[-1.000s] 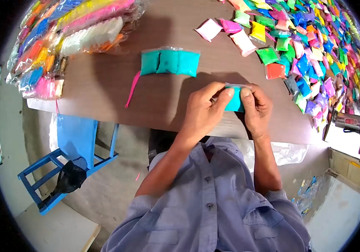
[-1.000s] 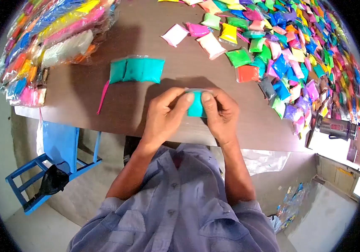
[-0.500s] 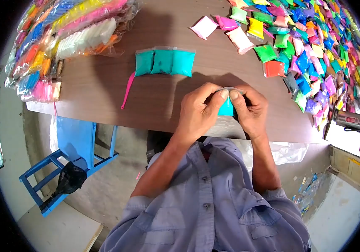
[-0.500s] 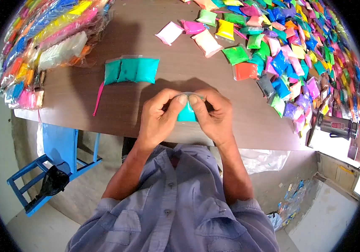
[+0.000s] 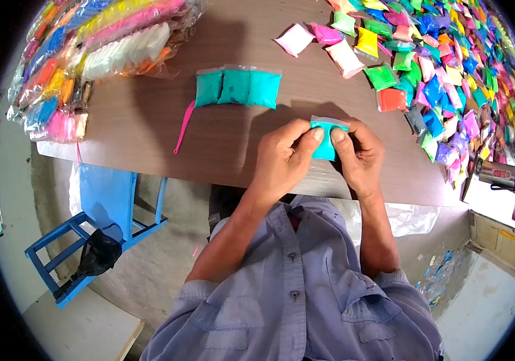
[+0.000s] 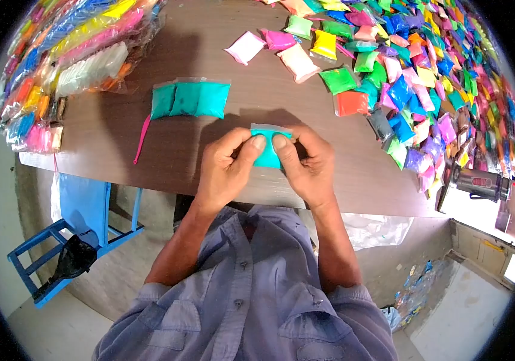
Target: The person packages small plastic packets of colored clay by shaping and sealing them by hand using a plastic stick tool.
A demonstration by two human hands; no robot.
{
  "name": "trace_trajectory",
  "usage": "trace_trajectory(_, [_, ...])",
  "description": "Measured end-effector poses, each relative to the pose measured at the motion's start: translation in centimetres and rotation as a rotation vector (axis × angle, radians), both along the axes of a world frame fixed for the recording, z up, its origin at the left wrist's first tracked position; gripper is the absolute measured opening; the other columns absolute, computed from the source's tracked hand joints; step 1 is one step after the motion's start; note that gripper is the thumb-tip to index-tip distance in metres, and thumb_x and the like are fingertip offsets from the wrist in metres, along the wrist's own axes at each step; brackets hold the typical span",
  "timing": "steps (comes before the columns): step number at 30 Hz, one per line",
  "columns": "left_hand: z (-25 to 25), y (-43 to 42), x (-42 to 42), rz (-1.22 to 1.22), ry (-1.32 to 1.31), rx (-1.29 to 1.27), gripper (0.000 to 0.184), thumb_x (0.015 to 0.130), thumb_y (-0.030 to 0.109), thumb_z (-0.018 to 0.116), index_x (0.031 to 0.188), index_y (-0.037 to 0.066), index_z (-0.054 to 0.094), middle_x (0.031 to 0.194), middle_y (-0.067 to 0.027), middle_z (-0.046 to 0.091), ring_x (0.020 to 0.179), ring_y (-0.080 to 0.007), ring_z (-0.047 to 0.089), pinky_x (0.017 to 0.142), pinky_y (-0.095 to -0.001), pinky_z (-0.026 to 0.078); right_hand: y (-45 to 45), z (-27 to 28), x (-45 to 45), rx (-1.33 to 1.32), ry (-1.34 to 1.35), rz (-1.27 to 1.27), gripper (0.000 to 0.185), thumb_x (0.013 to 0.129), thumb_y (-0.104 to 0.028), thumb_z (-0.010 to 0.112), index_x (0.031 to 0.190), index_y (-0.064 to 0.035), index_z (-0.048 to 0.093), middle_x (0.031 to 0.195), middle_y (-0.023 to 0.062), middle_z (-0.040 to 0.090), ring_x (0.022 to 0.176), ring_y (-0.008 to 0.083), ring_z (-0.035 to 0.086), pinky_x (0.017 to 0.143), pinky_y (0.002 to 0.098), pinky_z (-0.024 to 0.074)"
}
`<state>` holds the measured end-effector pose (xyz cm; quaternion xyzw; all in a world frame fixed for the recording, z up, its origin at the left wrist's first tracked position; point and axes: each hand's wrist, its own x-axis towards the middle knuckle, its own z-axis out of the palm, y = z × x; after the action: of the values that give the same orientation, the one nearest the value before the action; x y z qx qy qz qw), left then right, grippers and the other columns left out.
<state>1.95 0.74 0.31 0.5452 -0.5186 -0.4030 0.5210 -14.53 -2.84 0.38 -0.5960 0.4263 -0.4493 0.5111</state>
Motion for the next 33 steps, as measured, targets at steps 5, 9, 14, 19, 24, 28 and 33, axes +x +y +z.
trace_trajectory(5, [-0.2, 0.1, -0.1, 0.058, -0.041, -0.038, 0.024, 0.102, 0.019, 0.066, 0.090, -0.001, 0.063, 0.065, -0.0002, 0.047, 0.066, -0.0050, 0.041, 0.056, -0.0274, 0.038, -0.1, 0.0, 0.0, -0.081, 0.089, 0.061, 0.021, 0.100, -0.021, 0.070, 0.106, -0.0003, 0.068, 0.073, -0.0046, 0.057, 0.063, 0.0020, 0.048, 0.054, 0.0207, 0.0360])
trace_trajectory(9, [0.7, -0.1, -0.1, 0.028, -0.014, -0.006, 0.024, 0.102, 0.020, 0.066, 0.090, -0.001, 0.064, 0.065, -0.0021, 0.047, 0.065, -0.0061, 0.041, 0.055, -0.0286, 0.038, -0.2, -0.5, -0.4, -0.001, 0.002, 0.048, 0.022, 0.100, -0.021, 0.070, 0.108, -0.0002, 0.067, 0.073, -0.0049, 0.056, 0.063, 0.0022, 0.047, 0.053, 0.0215, 0.0358])
trace_trajectory(14, [0.3, -0.1, 0.1, -0.025, -0.082, 0.011, 0.024, 0.102, 0.020, 0.065, 0.090, -0.001, 0.063, 0.064, -0.0040, 0.048, 0.062, -0.0074, 0.042, 0.054, -0.0295, 0.039, -0.1, -0.2, 0.2, -0.024, -0.047, 0.023, 0.021, 0.101, -0.021, 0.069, 0.105, -0.0004, 0.066, 0.070, -0.0058, 0.054, 0.062, 0.0018, 0.045, 0.053, 0.0221, 0.0346])
trace_trajectory(19, [0.0, 0.0, 0.0, 0.075, -0.059, -0.050, 0.022, 0.100, 0.019, 0.065, 0.088, 0.001, 0.061, 0.067, -0.0160, 0.054, 0.055, -0.0254, 0.050, 0.054, -0.0396, 0.041, -0.2, -0.2, -0.3, -0.110, 0.094, 0.087, 0.018, 0.101, -0.019, 0.069, 0.103, -0.0008, 0.065, 0.068, -0.0077, 0.051, 0.062, 0.0017, 0.042, 0.054, 0.0219, 0.0336])
trace_trajectory(24, [0.4, 0.1, 0.0, -0.011, -0.089, 0.008, 0.022, 0.101, 0.020, 0.066, 0.095, -0.001, 0.065, 0.065, -0.0078, 0.055, 0.062, -0.0077, 0.046, 0.054, -0.0306, 0.041, -0.4, -0.6, -0.5, -0.075, 0.033, 0.060, 0.021, 0.101, -0.021, 0.069, 0.097, -0.0016, 0.063, 0.068, -0.0077, 0.046, 0.063, 0.0029, 0.040, 0.054, 0.0221, 0.0333])
trace_trajectory(28, [-0.1, 0.1, -0.1, -0.007, -0.045, -0.055, 0.020, 0.101, 0.020, 0.066, 0.103, 0.000, 0.066, 0.067, -0.0069, 0.059, 0.064, -0.0061, 0.050, 0.056, -0.0294, 0.044, -0.4, 0.0, 0.0, -0.072, 0.050, 0.029, 0.022, 0.101, -0.022, 0.068, 0.097, -0.0014, 0.063, 0.067, -0.0072, 0.045, 0.062, 0.0029, 0.041, 0.054, 0.0226, 0.0335])
trace_trajectory(33, [-0.2, 0.3, 0.1, 0.012, -0.026, -0.015, 0.017, 0.100, 0.017, 0.068, 0.105, 0.001, 0.067, 0.069, -0.0051, 0.061, 0.065, -0.0053, 0.050, 0.057, -0.0281, 0.044, -0.3, 0.3, -0.1, -0.105, 0.147, 0.096, 0.023, 0.101, -0.023, 0.068, 0.102, -0.0010, 0.065, 0.068, -0.0066, 0.046, 0.063, 0.0035, 0.041, 0.054, 0.0236, 0.0342])
